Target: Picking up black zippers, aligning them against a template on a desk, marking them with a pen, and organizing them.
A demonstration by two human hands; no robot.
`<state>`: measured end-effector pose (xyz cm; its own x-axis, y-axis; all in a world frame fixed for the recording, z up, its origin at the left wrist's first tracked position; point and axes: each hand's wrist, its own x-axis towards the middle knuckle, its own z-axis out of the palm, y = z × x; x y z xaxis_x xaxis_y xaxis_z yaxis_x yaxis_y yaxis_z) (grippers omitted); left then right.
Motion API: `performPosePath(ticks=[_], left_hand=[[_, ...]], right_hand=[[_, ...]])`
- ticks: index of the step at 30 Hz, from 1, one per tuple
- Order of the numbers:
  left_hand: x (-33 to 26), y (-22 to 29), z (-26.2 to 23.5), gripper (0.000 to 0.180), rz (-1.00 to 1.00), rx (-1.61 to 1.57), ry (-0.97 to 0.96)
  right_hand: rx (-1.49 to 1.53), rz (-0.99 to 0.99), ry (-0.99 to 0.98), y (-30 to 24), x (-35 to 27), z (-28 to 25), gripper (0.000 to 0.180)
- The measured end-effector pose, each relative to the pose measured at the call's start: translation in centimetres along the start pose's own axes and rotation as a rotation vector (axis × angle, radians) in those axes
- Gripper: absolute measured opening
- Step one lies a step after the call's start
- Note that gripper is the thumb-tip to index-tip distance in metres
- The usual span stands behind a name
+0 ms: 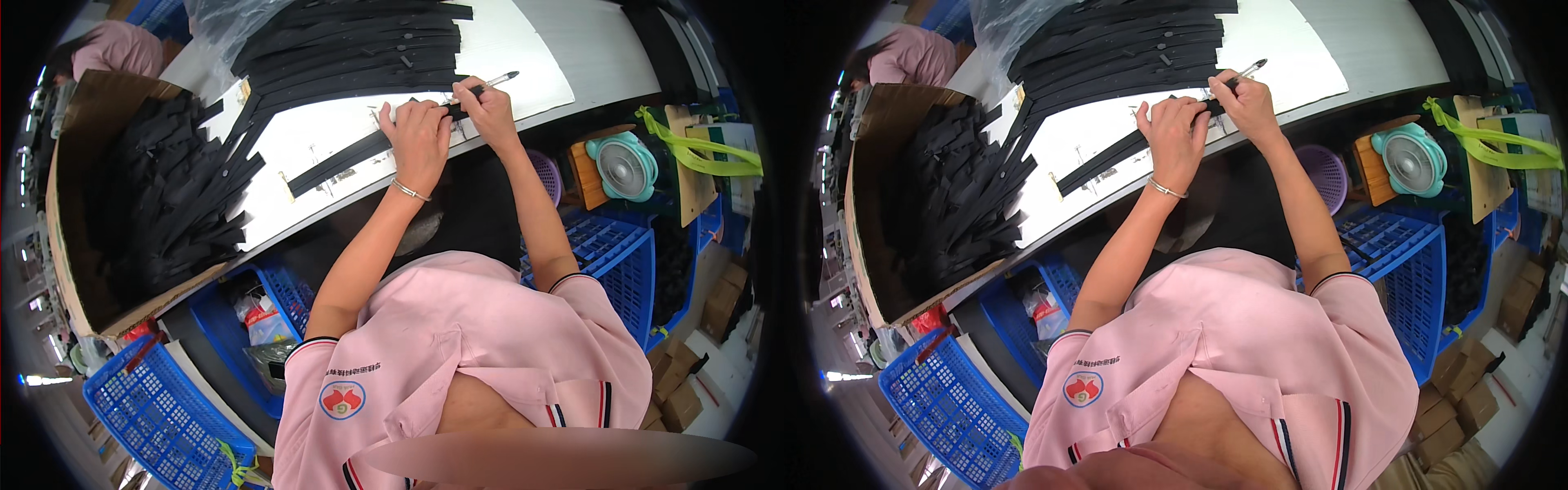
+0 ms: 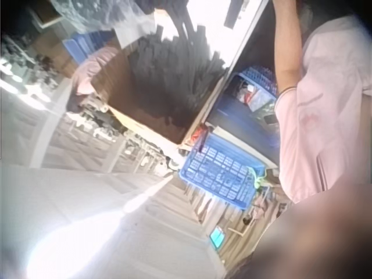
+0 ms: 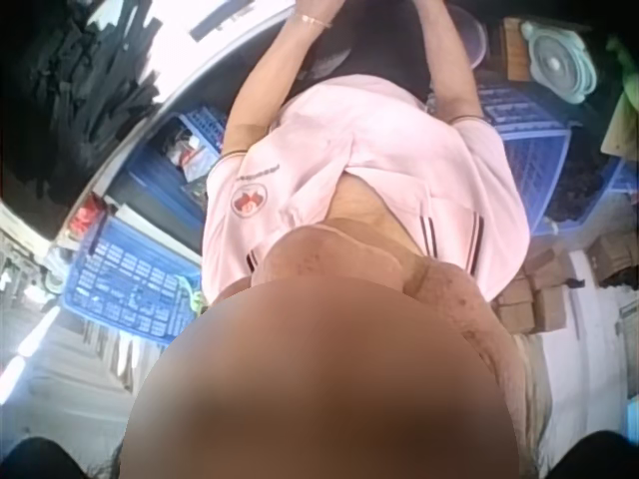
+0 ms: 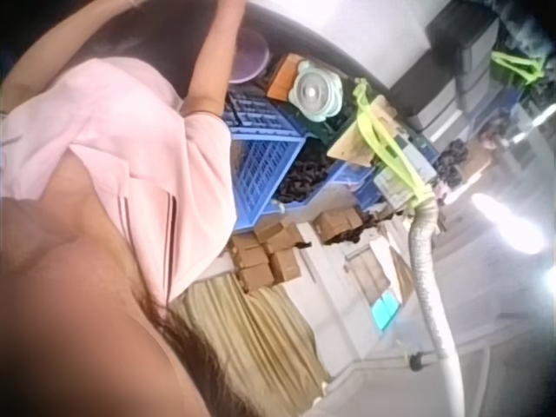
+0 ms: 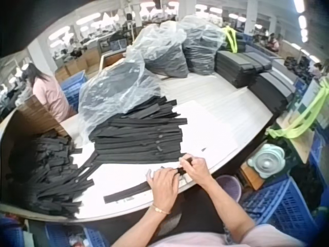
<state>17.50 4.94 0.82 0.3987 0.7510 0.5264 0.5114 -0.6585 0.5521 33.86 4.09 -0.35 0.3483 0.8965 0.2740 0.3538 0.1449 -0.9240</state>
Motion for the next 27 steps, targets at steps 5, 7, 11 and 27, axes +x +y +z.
performPosePath(ticks=[5,7,11,27], left_hand=[[0.2,0.0,0.5,0.012,-0.025,0.028,0.015],[0.2,0.2,0.6,0.012,-0.028,0.031,0.010],[0.1,0.2,0.6,0.012,-0.026,0.052,0.022],[-0.1,-0.2,0.6,0.012,-0.057,0.046,0.049]], right_hand=[[-0.068,-0.012,-0.028,-0.4,-0.1,-0.3,0.027],[-0.099,-0.009,-0.043,-0.4,-0.1,-0.4,0.027],[-0.176,-0.114,-0.035,-0.1,0.0,-0.1,0.027],[-0.204,-0.133,-0.159,0.4,-0.1,-0.5,0.022]])
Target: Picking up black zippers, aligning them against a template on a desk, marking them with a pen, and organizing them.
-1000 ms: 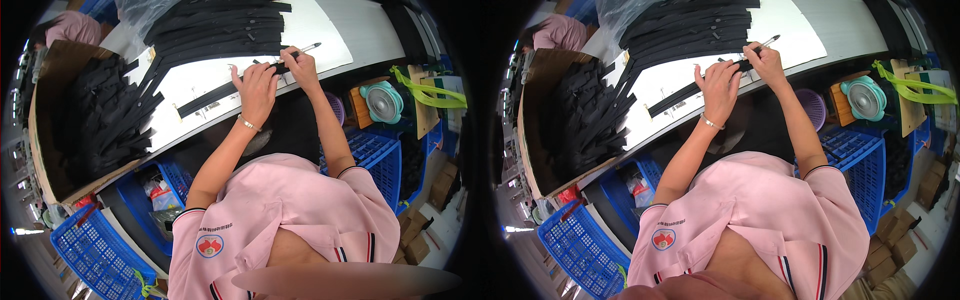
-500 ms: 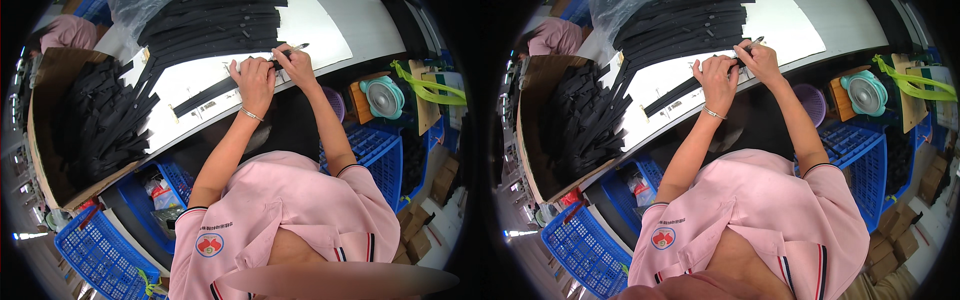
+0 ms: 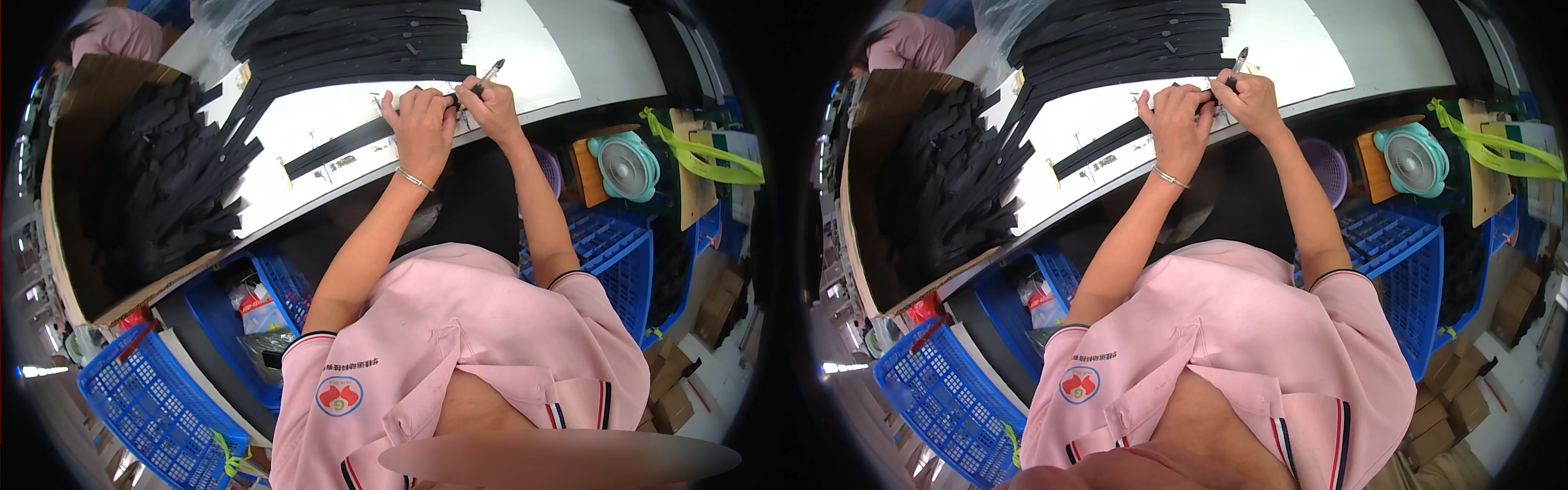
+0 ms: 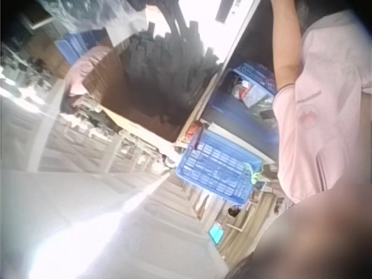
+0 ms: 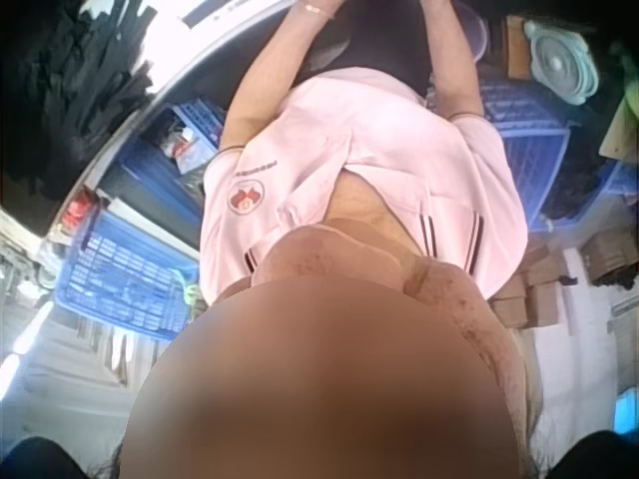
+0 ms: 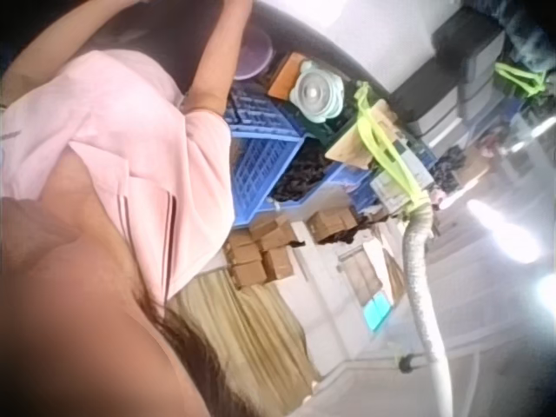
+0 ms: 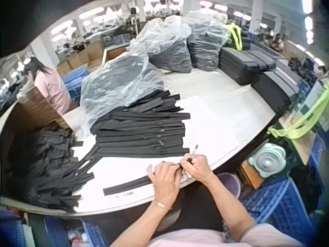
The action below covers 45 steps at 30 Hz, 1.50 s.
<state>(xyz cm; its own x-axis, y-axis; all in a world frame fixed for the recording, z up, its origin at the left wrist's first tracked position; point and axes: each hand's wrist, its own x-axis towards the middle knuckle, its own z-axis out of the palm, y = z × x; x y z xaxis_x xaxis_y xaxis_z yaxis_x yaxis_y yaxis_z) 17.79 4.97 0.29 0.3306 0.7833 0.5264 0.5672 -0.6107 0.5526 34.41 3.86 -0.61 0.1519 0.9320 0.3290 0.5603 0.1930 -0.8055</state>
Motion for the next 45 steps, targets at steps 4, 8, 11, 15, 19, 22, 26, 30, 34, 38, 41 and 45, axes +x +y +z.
performPosePath(ticks=[4,8,11,15,19,22,26,30,34,38,41,45], left_hand=[[-0.6,0.5,-0.4,0.019,0.008,0.053,-0.042],[-1.7,-0.1,-0.7,0.042,0.014,0.115,-0.156],[0.2,-1.8,-0.3,0.047,-0.006,0.115,-0.165],[5.1,-5.4,0.2,0.047,0.005,0.147,-0.139],[5.0,-6.2,-1.0,0.045,-0.001,0.060,-0.171],[4.0,-8.3,-3.6,0.044,-0.005,0.021,-0.053],[3.3,-14.2,-10.1,0.040,-0.117,0.188,0.161],[1.1,-21.9,-15.3,0.051,-0.363,0.504,0.126],[-1.2,-23.0,-17.8,0.036,-0.338,0.455,0.114],[-1.6,-22.7,-19.1,0.016,-0.341,0.426,0.221],[-1.1,-21.9,-19.4,0.014,-0.303,0.420,0.380],[0.0,-18.3,-19.5,0.010,-0.148,0.473,0.499]], right_hand=[[0.107,0.081,-0.002,0.2,-0.5,-0.5,0.020],[0.332,0.151,0.133,0.2,-1.3,-0.9,0.020],[0.352,0.162,0.228,-0.8,-1.4,-0.7,0.021],[0.356,0.237,0.209,-0.4,-1.2,-0.4,0.020],[0.367,0.262,0.211,-0.3,-1.3,-0.4,0.020],[0.324,0.177,0.247,-0.4,-1.1,-0.1,0.019],[0.289,0.210,0.196,-0.8,-0.8,-0.5,0.018],[0.270,0.048,0.115,-1.3,0.1,0.4,0.023],[-0.393,-0.268,-0.044,-2.5,0.8,0.6,0.030],[-0.602,-0.269,-0.139,-3.1,1.2,1.3,0.038],[-0.627,-0.230,-0.107,-3.3,1.3,1.5,0.039],[-0.649,-0.185,-0.081,-2.9,1.1,1.7,0.039]])
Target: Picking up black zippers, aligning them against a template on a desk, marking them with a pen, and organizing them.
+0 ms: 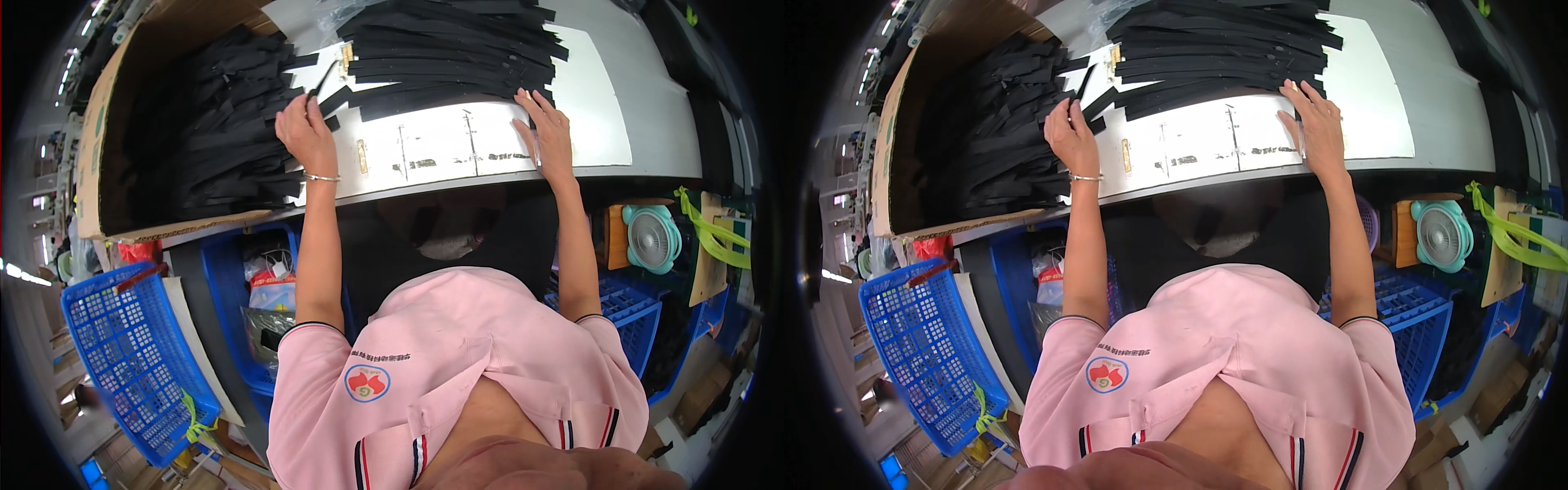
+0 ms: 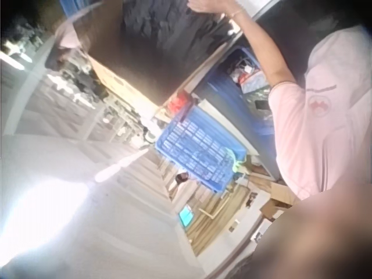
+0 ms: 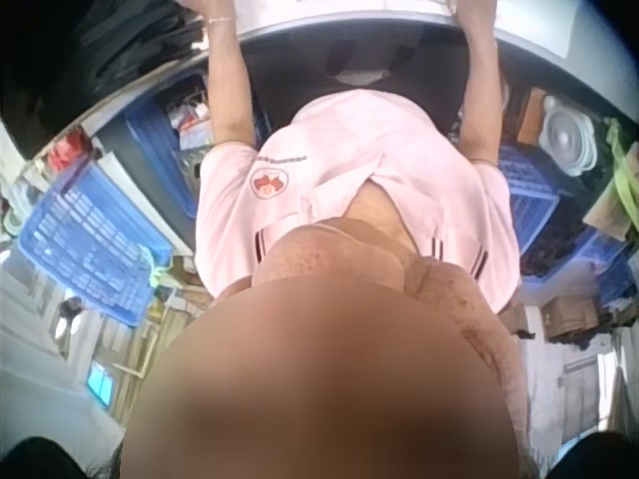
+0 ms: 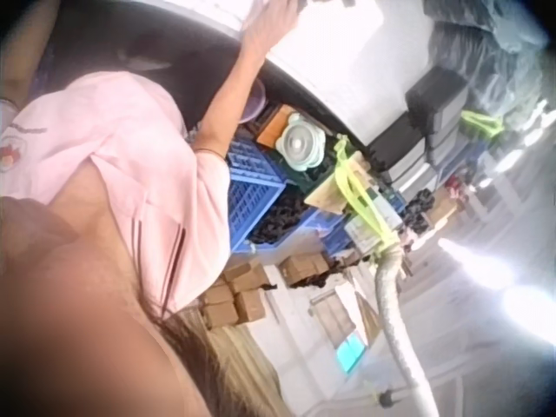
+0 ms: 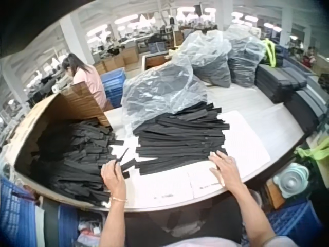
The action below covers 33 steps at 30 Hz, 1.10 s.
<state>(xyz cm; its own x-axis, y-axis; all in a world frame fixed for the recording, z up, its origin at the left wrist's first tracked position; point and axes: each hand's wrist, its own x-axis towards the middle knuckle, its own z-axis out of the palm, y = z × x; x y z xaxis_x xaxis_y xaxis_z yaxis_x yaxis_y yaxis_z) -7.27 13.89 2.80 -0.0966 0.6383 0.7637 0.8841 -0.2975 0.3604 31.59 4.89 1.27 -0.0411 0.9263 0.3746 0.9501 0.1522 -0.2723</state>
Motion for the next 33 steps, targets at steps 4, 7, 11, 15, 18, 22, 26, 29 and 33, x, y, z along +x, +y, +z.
performPosePath(ticks=[4,7,11,15,18,22,26,29,33], left_hand=[[-2.0,6.5,-1.2,0.009,0.041,-0.297,-0.415],[-4.6,10.0,-0.3,0.010,0.076,-0.493,-0.603],[-6.1,14.9,1.5,0.009,0.067,-0.547,-0.679],[-6.9,17.4,3.3,0.010,0.095,-0.502,-0.645],[-7.1,18.2,3.8,0.013,0.072,-0.467,-0.648],[-7.1,18.3,3.4,0.026,0.087,-0.492,-0.527],[-7.1,15.8,2.7,0.035,0.112,-0.447,-0.462],[-8.0,13.1,1.7,0.029,0.092,-0.303,-0.470],[-9.5,11.2,-1.0,0.027,0.131,-0.090,-0.488]], right_hand=[[0.000,-0.009,0.024,0.2,0.0,0.0,0.040],[0.029,-0.018,0.070,0.4,-0.1,0.2,0.039],[0.117,-0.062,0.258,0.7,-0.9,-0.3,0.038],[0.179,-0.085,0.416,-1.6,-3.3,-1.0,0.035],[0.134,-0.117,0.304,-3.4,-6.0,-0.9,0.037],[0.026,-0.091,0.213,-2.6,-7.5,-0.5,0.039],[-0.042,-0.030,0.266,0.8,-7.2,-0.9,0.041],[-0.038,0.008,0.317,3.8,-7.2,-0.7,0.039],[-0.036,0.013,0.312,3.6,-7.5,-0.4,0.037]])
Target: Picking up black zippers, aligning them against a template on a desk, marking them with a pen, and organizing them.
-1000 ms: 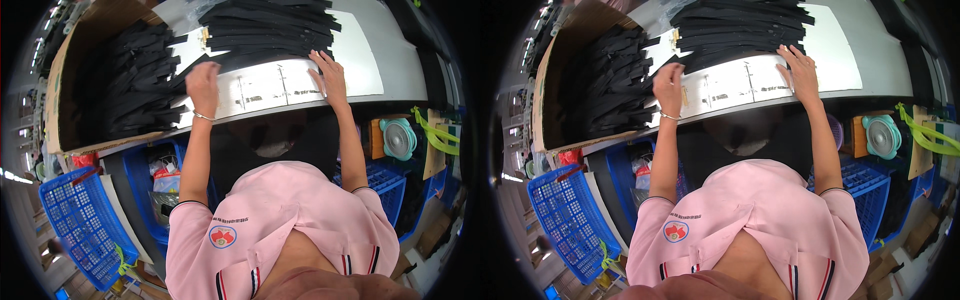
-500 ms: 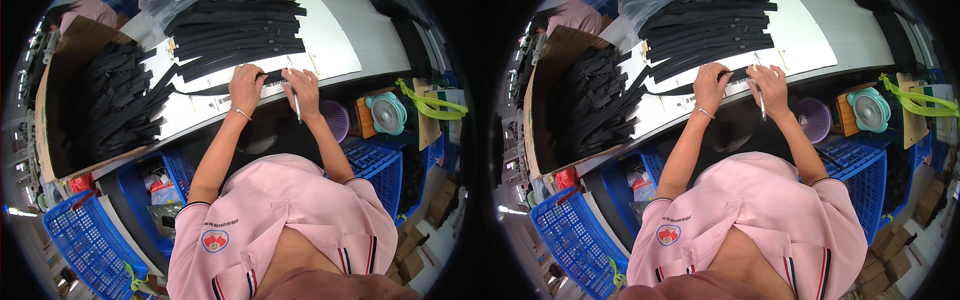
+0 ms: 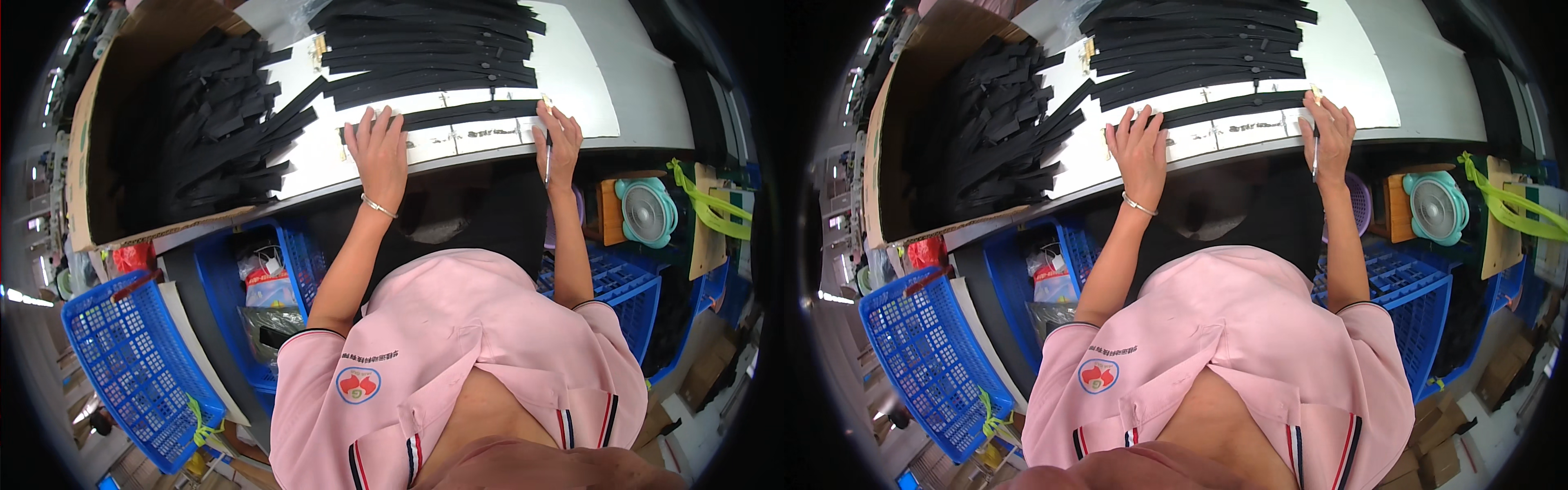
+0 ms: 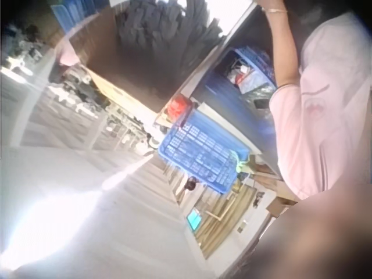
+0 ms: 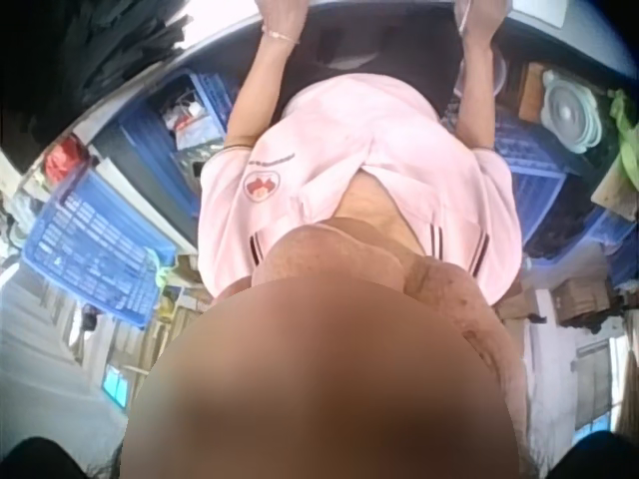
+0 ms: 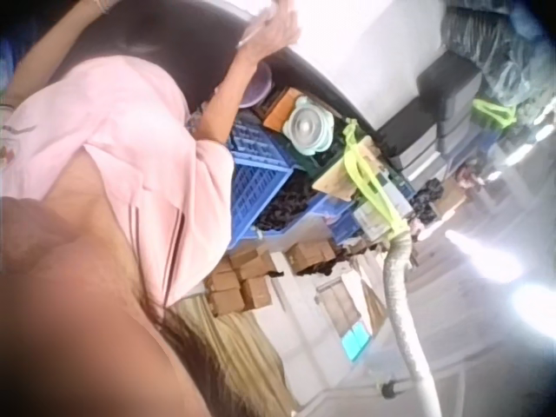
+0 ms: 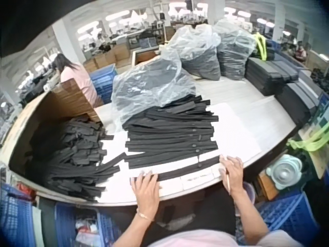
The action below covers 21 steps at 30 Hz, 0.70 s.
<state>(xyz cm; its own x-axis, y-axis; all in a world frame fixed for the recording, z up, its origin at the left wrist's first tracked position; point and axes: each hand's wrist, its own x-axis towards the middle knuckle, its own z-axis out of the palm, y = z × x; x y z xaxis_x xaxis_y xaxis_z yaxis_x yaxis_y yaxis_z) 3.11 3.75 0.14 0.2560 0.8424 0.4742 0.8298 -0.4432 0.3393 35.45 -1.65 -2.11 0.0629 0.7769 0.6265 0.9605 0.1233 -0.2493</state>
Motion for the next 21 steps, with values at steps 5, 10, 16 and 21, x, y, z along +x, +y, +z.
performPosePath(ticks=[5,10,16,21], left_hand=[[-3.7,-1.4,-1.5,0.043,-0.072,0.046,-0.054],[-3.9,-2.1,-3.0,0.061,-0.113,0.003,-0.018],[-4.8,-2.5,-3.2,0.063,-0.135,-0.044,-0.062],[-5.1,-2.7,-3.0,0.063,-0.133,-0.059,-0.029]], right_hand=[[0.007,-0.002,0.005,-0.1,-0.1,0.3,0.037],[0.009,-0.022,-0.006,0.2,0.1,0.2,0.037],[0.023,0.001,-0.046,-0.3,0.4,-0.4,0.037],[0.030,0.046,-0.055,-2.4,1.9,-1.0,0.036]])
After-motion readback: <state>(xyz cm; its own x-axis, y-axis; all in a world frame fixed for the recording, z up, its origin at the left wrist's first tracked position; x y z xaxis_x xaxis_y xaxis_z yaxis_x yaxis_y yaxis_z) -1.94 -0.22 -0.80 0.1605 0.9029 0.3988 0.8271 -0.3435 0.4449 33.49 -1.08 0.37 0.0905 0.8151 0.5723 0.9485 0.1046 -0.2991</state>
